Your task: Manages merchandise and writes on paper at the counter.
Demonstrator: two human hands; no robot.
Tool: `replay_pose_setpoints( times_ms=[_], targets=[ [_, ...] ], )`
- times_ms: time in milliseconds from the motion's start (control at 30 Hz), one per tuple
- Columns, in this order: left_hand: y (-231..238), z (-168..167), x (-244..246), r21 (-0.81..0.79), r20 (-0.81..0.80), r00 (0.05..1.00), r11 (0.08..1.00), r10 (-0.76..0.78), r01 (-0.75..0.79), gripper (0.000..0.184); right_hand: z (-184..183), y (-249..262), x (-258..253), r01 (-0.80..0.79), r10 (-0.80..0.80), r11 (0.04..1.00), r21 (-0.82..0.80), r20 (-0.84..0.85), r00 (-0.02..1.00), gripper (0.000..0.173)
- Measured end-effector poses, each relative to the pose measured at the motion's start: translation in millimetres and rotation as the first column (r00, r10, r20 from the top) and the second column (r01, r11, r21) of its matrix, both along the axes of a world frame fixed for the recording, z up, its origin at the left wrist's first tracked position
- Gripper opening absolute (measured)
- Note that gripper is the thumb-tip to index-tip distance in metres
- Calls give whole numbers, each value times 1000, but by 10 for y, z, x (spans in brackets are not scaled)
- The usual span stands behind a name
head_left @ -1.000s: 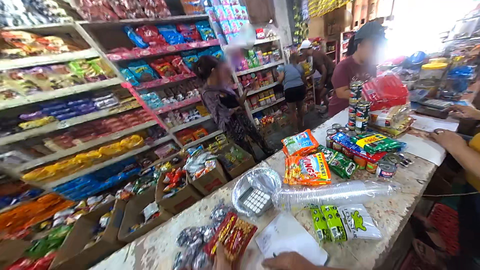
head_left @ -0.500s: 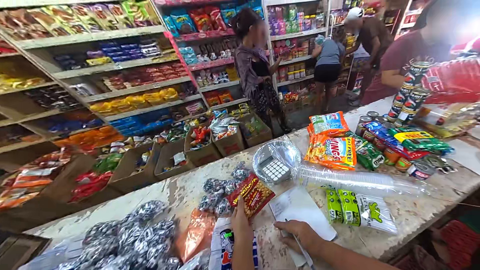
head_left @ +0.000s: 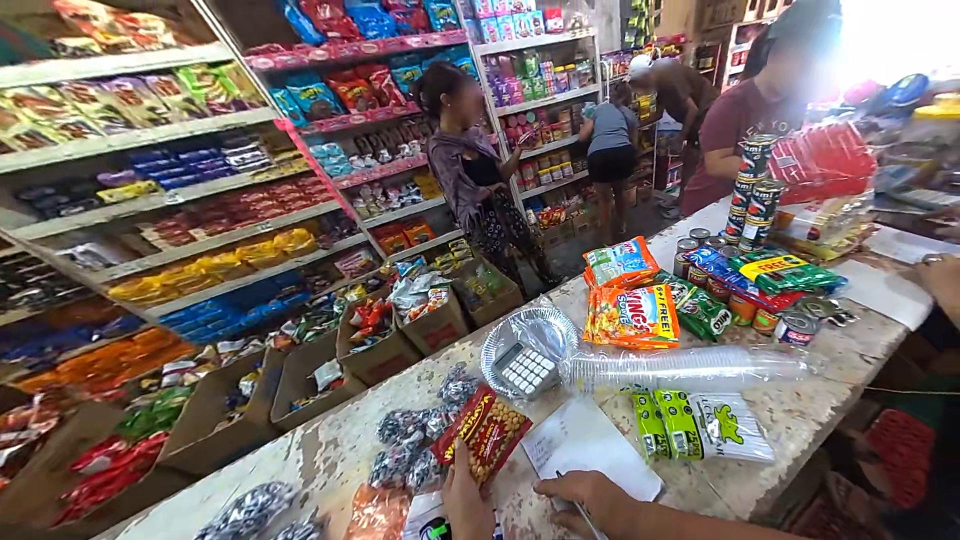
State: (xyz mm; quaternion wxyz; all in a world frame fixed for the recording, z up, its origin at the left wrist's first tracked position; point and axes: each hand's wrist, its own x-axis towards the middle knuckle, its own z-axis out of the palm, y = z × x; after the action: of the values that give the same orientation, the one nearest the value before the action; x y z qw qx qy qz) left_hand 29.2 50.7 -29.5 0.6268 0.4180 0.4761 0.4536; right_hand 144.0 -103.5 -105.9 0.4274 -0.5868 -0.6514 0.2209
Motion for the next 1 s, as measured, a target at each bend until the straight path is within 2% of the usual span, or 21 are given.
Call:
replay_pose_setpoints(
  times_ms=[133, 433, 900, 1000],
  targets=[
    [-55, 72, 0, -6, -9, 1000, 1000, 9, -9, 43, -52, -1, -23, 32, -32, 999, 13, 11, 999, 45],
    [23, -37, -1, 4, 8, 1000, 1000, 16, -16, 43, -230, 50, 12, 29, -29, 999, 35, 13, 999, 45],
    [11, 133, 28, -57, 8, 1000, 998, 6, -5, 43, -223, 35, 64, 56, -59, 996, 64, 42, 997, 42],
    [7, 132, 31, -52, 12, 1000, 999, 11, -10, 42, -202, 38, 53, 72, -72, 994, 87, -5, 997, 38]
  ],
)
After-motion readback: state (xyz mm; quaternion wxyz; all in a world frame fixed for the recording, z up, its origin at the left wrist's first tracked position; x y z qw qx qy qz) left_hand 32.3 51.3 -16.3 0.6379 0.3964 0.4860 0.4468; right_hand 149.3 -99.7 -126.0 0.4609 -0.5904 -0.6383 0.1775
